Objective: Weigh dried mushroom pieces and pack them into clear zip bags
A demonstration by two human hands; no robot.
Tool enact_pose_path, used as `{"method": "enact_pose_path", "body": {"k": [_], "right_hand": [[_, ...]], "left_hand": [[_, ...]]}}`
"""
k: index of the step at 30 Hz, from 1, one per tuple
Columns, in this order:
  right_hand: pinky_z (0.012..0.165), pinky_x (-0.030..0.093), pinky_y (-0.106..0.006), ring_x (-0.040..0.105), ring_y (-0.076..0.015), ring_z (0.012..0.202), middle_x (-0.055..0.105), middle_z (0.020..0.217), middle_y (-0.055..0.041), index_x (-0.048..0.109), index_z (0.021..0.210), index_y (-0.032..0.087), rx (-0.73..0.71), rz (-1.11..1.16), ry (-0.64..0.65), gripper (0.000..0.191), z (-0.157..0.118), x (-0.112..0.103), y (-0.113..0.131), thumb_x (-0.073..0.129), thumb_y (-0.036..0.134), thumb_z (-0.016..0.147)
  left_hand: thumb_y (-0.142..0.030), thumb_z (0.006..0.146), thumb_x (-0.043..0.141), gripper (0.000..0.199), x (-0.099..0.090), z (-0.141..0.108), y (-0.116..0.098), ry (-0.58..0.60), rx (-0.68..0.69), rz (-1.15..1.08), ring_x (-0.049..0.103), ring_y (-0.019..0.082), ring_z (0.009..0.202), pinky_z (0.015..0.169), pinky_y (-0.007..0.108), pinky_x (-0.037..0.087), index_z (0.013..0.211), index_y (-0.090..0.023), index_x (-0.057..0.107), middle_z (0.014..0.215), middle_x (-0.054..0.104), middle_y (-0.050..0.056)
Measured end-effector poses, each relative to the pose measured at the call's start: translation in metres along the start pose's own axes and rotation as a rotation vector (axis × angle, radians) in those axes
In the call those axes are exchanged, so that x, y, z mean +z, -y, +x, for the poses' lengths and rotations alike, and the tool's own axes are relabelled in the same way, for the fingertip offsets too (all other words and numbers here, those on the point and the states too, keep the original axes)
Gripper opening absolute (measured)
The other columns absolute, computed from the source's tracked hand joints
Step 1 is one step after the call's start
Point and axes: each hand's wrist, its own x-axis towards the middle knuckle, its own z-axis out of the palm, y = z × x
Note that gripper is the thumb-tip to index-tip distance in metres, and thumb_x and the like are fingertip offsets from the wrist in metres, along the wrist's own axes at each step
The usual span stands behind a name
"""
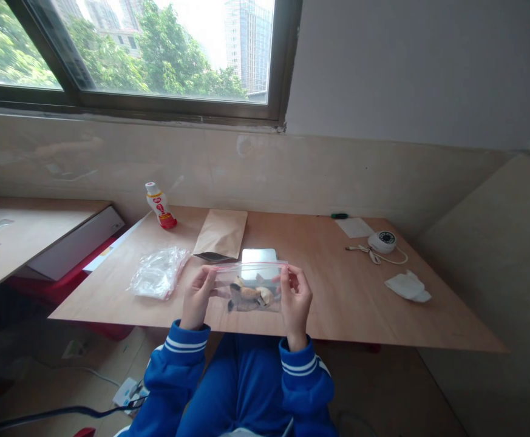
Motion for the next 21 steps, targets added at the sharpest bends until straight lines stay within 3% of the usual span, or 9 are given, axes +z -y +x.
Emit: {"method": "enact_pose_path", "body": {"k": [3,7,10,14,21], "right_hand": [[0.051,0.046,-0.024,0.056,-0.0127,0.052,0.065,0.065,-0.0011,0.062,0.089,0.018,0.01,0.017,-0.034,0.033,0.001,-0.001,0.0,0.058,0.05,0.085],[0.053,0.047,-0.025,0.055,-0.0125,0.053,0.065,0.067,-0.0013,0.064,0.088,0.017,-0.004,0.01,-0.029,0.032,0.002,-0.004,0.0,0.059,0.049,0.084],[0.063,0.05,-0.029,0.059,-0.0151,0.063,0.067,0.075,-0.0034,0.065,0.087,0.018,-0.031,-0.039,-0.02,0.031,0.003,-0.006,-0.002,0.059,0.047,0.084],[0.081,0.049,-0.037,0.062,-0.0212,0.083,0.07,0.086,-0.0067,0.068,0.084,0.017,-0.089,-0.128,-0.056,0.031,0.004,-0.008,-0.005,0.059,0.047,0.084],[0.081,0.049,-0.036,0.063,-0.0228,0.088,0.07,0.089,-0.0072,0.067,0.084,0.018,-0.027,-0.018,-0.046,0.029,0.004,-0.003,-0.008,0.059,0.046,0.084]], "left_hand": [[-0.055,0.071,0.069,0.042,-0.005,-0.001,-0.001,0.048,-0.014,0.018,0.07,0.021,0.068,0.049,0.032,0.058,0.083,-0.016,0.057,0.082,0.07,0.006],[-0.053,0.072,0.068,0.039,-0.009,-0.001,-0.001,0.028,0.03,0.093,0.071,0.023,0.073,0.056,0.035,0.06,0.082,-0.016,0.06,0.078,0.072,0.007],[-0.049,0.076,0.066,0.033,-0.012,0.001,-0.002,-0.027,0.146,0.264,0.071,0.022,0.08,0.073,0.035,0.059,0.081,-0.017,0.065,0.079,0.073,0.006],[-0.043,0.081,0.062,0.023,-0.013,0.001,-0.006,-0.104,0.356,0.535,0.067,0.022,0.099,0.091,0.035,0.052,0.083,-0.02,0.068,0.099,0.073,0.005],[-0.034,0.086,0.06,0.015,-0.005,-0.002,-0.01,-0.262,0.624,0.693,0.067,0.019,0.097,0.087,0.032,0.052,0.084,-0.02,0.066,0.098,0.072,0.005]]}}
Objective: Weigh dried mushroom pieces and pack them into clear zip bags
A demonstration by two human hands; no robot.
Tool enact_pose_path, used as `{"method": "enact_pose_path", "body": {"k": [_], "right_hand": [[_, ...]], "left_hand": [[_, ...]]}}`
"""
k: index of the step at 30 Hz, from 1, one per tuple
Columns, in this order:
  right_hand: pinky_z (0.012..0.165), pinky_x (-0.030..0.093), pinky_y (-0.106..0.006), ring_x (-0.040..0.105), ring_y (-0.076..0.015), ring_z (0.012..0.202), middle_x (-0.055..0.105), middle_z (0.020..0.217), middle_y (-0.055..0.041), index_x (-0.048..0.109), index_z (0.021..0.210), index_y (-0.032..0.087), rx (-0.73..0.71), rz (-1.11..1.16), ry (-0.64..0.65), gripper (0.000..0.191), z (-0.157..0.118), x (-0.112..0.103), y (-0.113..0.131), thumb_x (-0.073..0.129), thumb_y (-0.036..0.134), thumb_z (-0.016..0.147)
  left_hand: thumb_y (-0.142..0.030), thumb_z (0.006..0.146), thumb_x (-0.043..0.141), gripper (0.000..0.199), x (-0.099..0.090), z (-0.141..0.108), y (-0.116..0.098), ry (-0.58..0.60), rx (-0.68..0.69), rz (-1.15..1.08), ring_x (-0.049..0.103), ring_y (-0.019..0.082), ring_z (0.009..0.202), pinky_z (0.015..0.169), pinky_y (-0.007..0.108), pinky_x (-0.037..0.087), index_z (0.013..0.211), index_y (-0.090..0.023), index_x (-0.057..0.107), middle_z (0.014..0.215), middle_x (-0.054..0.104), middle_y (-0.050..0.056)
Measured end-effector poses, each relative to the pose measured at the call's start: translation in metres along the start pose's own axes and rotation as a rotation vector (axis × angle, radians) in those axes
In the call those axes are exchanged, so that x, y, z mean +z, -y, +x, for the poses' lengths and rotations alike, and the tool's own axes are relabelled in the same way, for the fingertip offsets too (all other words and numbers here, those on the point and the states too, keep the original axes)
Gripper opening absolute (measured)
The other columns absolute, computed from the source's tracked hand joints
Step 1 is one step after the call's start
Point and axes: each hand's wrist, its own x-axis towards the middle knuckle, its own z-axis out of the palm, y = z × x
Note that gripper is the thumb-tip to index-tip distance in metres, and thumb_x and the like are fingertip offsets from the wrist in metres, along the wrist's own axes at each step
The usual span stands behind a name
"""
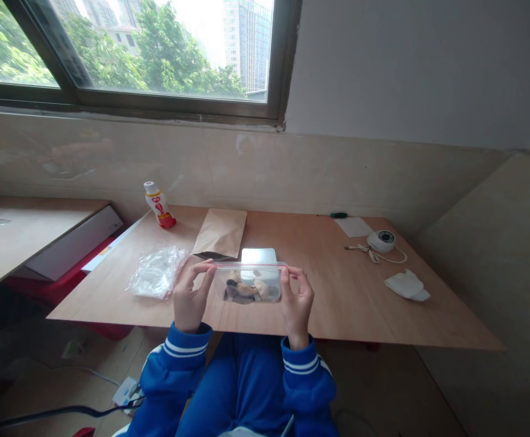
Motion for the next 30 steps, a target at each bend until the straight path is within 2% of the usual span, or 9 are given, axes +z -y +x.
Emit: {"method": "enact_pose_path", "body": {"k": [3,7,9,12,15,18,25,27,30], "right_hand": [[0.083,0.049,-0.039,0.063,-0.0238,0.092,0.069,0.095,-0.009,0.065,0.091,0.017,-0.032,-0.056,0.044,0.028,0.003,0.003,-0.001,0.055,0.043,0.087],[0.097,0.041,-0.044,0.053,-0.0255,0.117,0.058,0.126,-0.0123,0.05,0.127,0.019,-0.287,-0.216,-0.023,0.04,0.007,0.009,0.006,0.053,0.031,0.088],[0.1,0.037,-0.044,0.05,-0.0244,0.12,0.058,0.127,-0.0101,0.047,0.13,0.023,-0.432,-0.302,0.086,0.04,0.008,0.013,0.014,0.05,0.025,0.09],[0.098,0.036,-0.041,0.055,-0.0231,0.113,0.065,0.115,-0.0058,0.059,0.115,0.025,-0.57,-0.356,0.351,0.025,0.009,0.023,0.026,0.053,0.025,0.09],[0.091,0.037,-0.038,0.062,-0.0203,0.095,0.071,0.092,-0.0009,0.065,0.09,0.024,-0.591,-0.336,0.426,0.005,0.011,0.031,0.032,0.06,0.026,0.088],[0.085,0.037,-0.036,0.062,-0.0184,0.083,0.07,0.079,0.0013,0.065,0.08,0.023,-0.595,-0.318,0.4,0.007,0.013,0.033,0.032,0.063,0.025,0.087],[0.083,0.037,-0.036,0.062,-0.0178,0.081,0.071,0.082,0.0013,0.063,0.082,0.023,-0.596,-0.31,0.372,0.009,0.009,0.032,0.031,0.059,0.024,0.089],[0.085,0.037,-0.036,0.062,-0.0187,0.085,0.071,0.086,0.0008,0.065,0.089,0.024,-0.57,-0.321,0.389,0.005,0.007,0.033,0.031,0.06,0.024,0.089],[0.085,0.038,-0.036,0.061,-0.0197,0.088,0.071,0.088,0.0007,0.064,0.099,0.024,-0.535,-0.317,0.4,0.012,0.005,0.034,0.032,0.062,0.025,0.087]], "left_hand": [[-0.031,0.087,0.059,0.012,0.003,0.0,-0.005,-0.019,0.011,-0.022,0.066,0.019,0.1,0.087,0.032,0.051,0.087,-0.021,0.065,0.097,0.072,0.004],[-0.028,0.089,0.056,0.011,0.01,0.002,-0.011,0.037,0.062,-0.1,0.064,0.02,0.105,0.09,0.033,0.049,0.086,-0.021,0.063,0.093,0.071,0.003],[-0.028,0.089,0.055,0.012,0.015,0.003,-0.011,0.072,0.083,-0.127,0.064,0.02,0.105,0.09,0.033,0.049,0.085,-0.021,0.062,0.093,0.07,0.003],[-0.029,0.089,0.056,0.011,0.021,0.004,-0.012,0.11,0.098,-0.143,0.065,0.017,0.096,0.085,0.029,0.05,0.086,-0.02,0.063,0.091,0.069,0.003],[-0.03,0.088,0.056,0.012,0.024,0.004,-0.012,0.12,0.076,-0.139,0.064,0.015,0.085,0.078,0.027,0.05,0.086,-0.02,0.063,0.087,0.067,0.003],[-0.032,0.087,0.058,0.014,0.025,0.003,-0.012,0.127,0.023,-0.171,0.064,0.015,0.081,0.076,0.027,0.05,0.083,-0.02,0.063,0.082,0.067,0.002],[-0.035,0.085,0.061,0.019,0.027,-0.003,-0.004,0.178,-0.168,-0.405,0.066,0.016,0.086,0.078,0.026,0.053,0.093,-0.019,0.066,0.091,0.07,0.004],[-0.035,0.084,0.062,0.018,0.028,-0.004,-0.004,0.15,-0.195,-0.427,0.066,0.016,0.085,0.077,0.026,0.054,0.09,-0.019,0.066,0.088,0.07,0.004],[-0.035,0.083,0.063,0.018,0.029,-0.005,-0.006,0.15,-0.212,-0.437,0.066,0.016,0.085,0.075,0.025,0.054,0.089,-0.019,0.066,0.088,0.07,0.003]]}}
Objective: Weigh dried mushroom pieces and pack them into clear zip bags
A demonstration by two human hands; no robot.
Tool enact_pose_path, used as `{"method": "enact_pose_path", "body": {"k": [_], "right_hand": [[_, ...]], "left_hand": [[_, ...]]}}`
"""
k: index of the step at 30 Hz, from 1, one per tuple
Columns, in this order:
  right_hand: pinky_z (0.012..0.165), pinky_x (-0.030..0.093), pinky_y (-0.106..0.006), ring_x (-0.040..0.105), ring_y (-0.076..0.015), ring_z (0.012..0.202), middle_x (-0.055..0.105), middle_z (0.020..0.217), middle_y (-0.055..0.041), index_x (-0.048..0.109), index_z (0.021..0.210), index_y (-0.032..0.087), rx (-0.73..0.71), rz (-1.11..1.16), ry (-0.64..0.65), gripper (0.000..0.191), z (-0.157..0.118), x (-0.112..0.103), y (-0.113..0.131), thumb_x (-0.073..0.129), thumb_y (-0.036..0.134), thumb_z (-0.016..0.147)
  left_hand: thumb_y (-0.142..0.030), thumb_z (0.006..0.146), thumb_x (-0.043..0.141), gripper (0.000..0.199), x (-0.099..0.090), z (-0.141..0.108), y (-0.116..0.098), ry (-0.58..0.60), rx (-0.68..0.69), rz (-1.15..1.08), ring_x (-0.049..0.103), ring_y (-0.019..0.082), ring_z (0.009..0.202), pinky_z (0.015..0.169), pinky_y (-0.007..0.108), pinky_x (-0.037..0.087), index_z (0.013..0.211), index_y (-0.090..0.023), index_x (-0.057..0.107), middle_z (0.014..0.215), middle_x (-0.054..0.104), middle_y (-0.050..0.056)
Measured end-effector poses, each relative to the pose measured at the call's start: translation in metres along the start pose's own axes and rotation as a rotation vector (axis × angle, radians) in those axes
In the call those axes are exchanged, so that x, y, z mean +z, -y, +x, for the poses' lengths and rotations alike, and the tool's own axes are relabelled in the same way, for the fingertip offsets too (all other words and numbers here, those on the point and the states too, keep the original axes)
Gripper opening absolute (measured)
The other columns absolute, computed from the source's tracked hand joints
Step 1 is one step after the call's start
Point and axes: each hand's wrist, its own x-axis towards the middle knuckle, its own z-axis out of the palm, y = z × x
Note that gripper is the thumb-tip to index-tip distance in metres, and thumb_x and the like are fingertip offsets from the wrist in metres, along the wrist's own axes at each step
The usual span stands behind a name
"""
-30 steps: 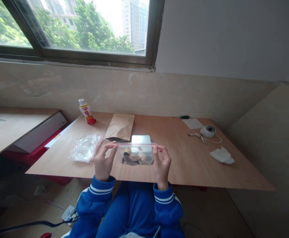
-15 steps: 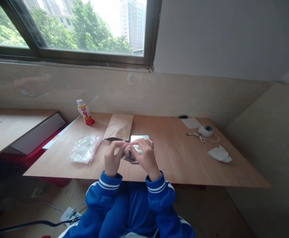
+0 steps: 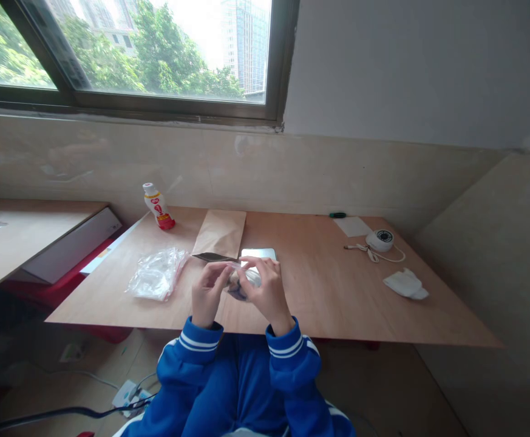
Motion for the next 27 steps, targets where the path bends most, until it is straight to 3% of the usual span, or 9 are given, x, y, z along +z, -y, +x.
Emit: {"method": "enact_pose_path", "body": {"k": [3,5,10,20,27], "right_hand": [[0.083,0.038,-0.034,0.061,-0.0187,0.084,0.072,0.083,0.0014,0.065,0.087,0.024,-0.028,0.011,-0.023,0.002,0.0012,0.0011,0.0011,0.063,0.025,0.087],[0.081,0.038,-0.034,0.061,-0.0178,0.081,0.071,0.08,0.0019,0.064,0.081,0.023,-0.054,0.006,-0.043,0.006,0.0023,0.0012,0.0014,0.063,0.025,0.087],[0.079,0.038,-0.035,0.063,-0.0184,0.079,0.071,0.078,0.0007,0.065,0.079,0.023,-0.095,-0.024,-0.066,0.011,0.0038,-0.0007,0.0026,0.061,0.026,0.089],[0.085,0.039,-0.037,0.065,-0.0188,0.08,0.072,0.081,0.0,0.067,0.082,0.024,-0.057,-0.013,0.009,0.013,0.0021,-0.0017,-0.0022,0.059,0.031,0.09],[0.082,0.038,-0.036,0.063,-0.0169,0.076,0.07,0.076,0.0024,0.065,0.079,0.023,-0.104,-0.038,-0.031,0.01,0.0018,0.0014,-0.0024,0.062,0.024,0.088]], "left_hand": [[-0.036,0.083,0.064,0.019,0.0011,-0.0013,-0.0017,0.016,0.001,0.007,0.067,0.016,0.083,0.074,0.025,0.054,0.089,-0.018,0.066,0.087,0.07,0.004],[-0.036,0.083,0.063,0.02,0.0012,-0.0018,-0.0015,0.02,0.01,0.016,0.067,0.016,0.083,0.074,0.026,0.055,0.09,-0.018,0.066,0.087,0.07,0.004],[-0.034,0.084,0.062,0.019,-0.0016,-0.0016,0.0003,0.064,0.053,0.068,0.067,0.017,0.084,0.076,0.028,0.055,0.093,-0.018,0.066,0.088,0.071,0.005],[-0.033,0.085,0.06,0.018,-0.0066,-0.0011,0.0,0.117,0.074,0.102,0.068,0.017,0.086,0.079,0.029,0.056,0.094,-0.018,0.066,0.091,0.072,0.005],[-0.031,0.086,0.059,0.014,-0.0052,0.0002,-0.002,0.136,0.103,0.205,0.068,0.017,0.084,0.078,0.028,0.056,0.093,-0.019,0.063,0.09,0.071,0.005]]}}
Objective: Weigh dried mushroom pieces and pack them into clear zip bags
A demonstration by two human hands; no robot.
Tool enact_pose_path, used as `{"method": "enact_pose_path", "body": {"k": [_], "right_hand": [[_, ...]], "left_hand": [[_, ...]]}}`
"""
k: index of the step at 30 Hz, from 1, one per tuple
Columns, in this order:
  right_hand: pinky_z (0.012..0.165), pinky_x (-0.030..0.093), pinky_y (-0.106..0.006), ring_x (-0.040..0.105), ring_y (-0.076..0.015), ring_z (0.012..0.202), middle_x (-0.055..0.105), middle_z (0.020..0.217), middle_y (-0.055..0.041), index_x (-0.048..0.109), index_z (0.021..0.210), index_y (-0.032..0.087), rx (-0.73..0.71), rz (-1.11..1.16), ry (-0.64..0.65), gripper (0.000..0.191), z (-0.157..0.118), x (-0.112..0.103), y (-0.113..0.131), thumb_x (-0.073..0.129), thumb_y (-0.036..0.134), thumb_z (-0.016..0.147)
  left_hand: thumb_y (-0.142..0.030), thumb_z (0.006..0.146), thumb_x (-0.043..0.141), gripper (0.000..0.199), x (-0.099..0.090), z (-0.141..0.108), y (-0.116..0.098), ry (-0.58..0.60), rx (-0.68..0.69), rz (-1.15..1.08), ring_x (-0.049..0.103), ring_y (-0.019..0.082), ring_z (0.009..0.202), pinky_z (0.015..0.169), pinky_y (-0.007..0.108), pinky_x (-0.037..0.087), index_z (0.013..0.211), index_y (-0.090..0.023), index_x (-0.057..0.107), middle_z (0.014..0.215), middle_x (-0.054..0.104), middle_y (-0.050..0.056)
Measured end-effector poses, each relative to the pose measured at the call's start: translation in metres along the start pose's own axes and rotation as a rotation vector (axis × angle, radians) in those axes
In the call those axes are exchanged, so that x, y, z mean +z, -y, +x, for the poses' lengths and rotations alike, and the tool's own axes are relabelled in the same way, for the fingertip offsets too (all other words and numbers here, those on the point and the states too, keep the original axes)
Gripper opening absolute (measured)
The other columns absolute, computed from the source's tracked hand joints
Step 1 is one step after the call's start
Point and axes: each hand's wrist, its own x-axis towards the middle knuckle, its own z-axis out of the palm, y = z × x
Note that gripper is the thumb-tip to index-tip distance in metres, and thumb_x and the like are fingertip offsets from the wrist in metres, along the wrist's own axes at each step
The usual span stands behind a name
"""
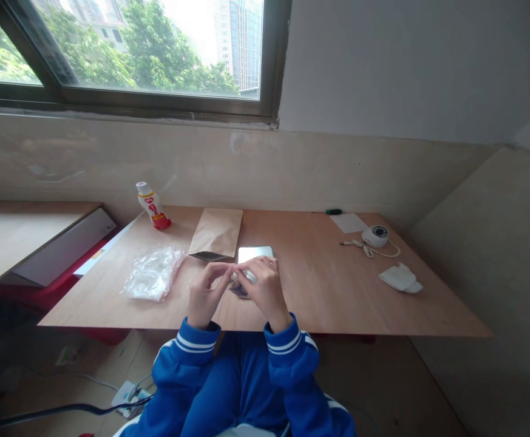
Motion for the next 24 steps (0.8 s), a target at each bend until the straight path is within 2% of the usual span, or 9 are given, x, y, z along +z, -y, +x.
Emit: {"method": "enact_pose_path", "body": {"k": [5,9,17,20,24], "right_hand": [[0.078,0.04,-0.035,0.062,-0.0174,0.074,0.069,0.072,0.0004,0.066,0.078,0.023,-0.032,-0.034,-0.05,0.016,0.0,0.004,-0.0014,0.058,0.026,0.091],[0.077,0.041,-0.035,0.061,-0.0173,0.074,0.07,0.073,0.0006,0.069,0.082,0.024,-0.038,-0.028,-0.039,0.014,0.0008,0.0031,-0.0059,0.058,0.027,0.091],[0.079,0.045,-0.037,0.062,-0.0207,0.083,0.073,0.082,-0.0011,0.07,0.089,0.026,0.141,0.065,0.005,0.013,-0.0021,-0.0007,-0.0051,0.06,0.033,0.089],[0.08,0.043,-0.037,0.061,-0.0201,0.081,0.072,0.08,0.0,0.069,0.082,0.025,0.135,0.058,-0.001,0.011,-0.0034,-0.0006,-0.005,0.062,0.031,0.088],[0.08,0.041,-0.037,0.062,-0.0194,0.08,0.072,0.081,0.0,0.068,0.081,0.025,0.114,0.029,-0.009,0.011,-0.0037,-0.0005,-0.0069,0.062,0.031,0.088]], "left_hand": [[-0.032,0.086,0.058,0.013,0.001,0.0026,-0.0036,-0.04,0.012,0.089,0.068,0.016,0.081,0.074,0.027,0.055,0.09,-0.02,0.061,0.086,0.07,0.004],[-0.033,0.087,0.057,0.016,0.0009,0.0032,-0.0037,-0.037,0.001,0.058,0.068,0.017,0.085,0.078,0.029,0.055,0.093,-0.02,0.063,0.09,0.071,0.004],[-0.035,0.086,0.058,0.018,0.0017,0.0013,0.0013,-0.021,-0.022,-0.025,0.068,0.018,0.091,0.083,0.031,0.055,0.095,-0.021,0.067,0.094,0.072,0.004],[-0.034,0.086,0.059,0.018,0.0025,0.0016,0.001,-0.019,-0.025,-0.018,0.068,0.018,0.091,0.083,0.031,0.055,0.095,-0.021,0.067,0.095,0.072,0.004],[-0.035,0.085,0.06,0.019,0.0035,0.0029,-0.0009,-0.003,-0.023,-0.018,0.068,0.019,0.091,0.083,0.031,0.056,0.095,-0.021,0.067,0.095,0.072,0.005]]}}
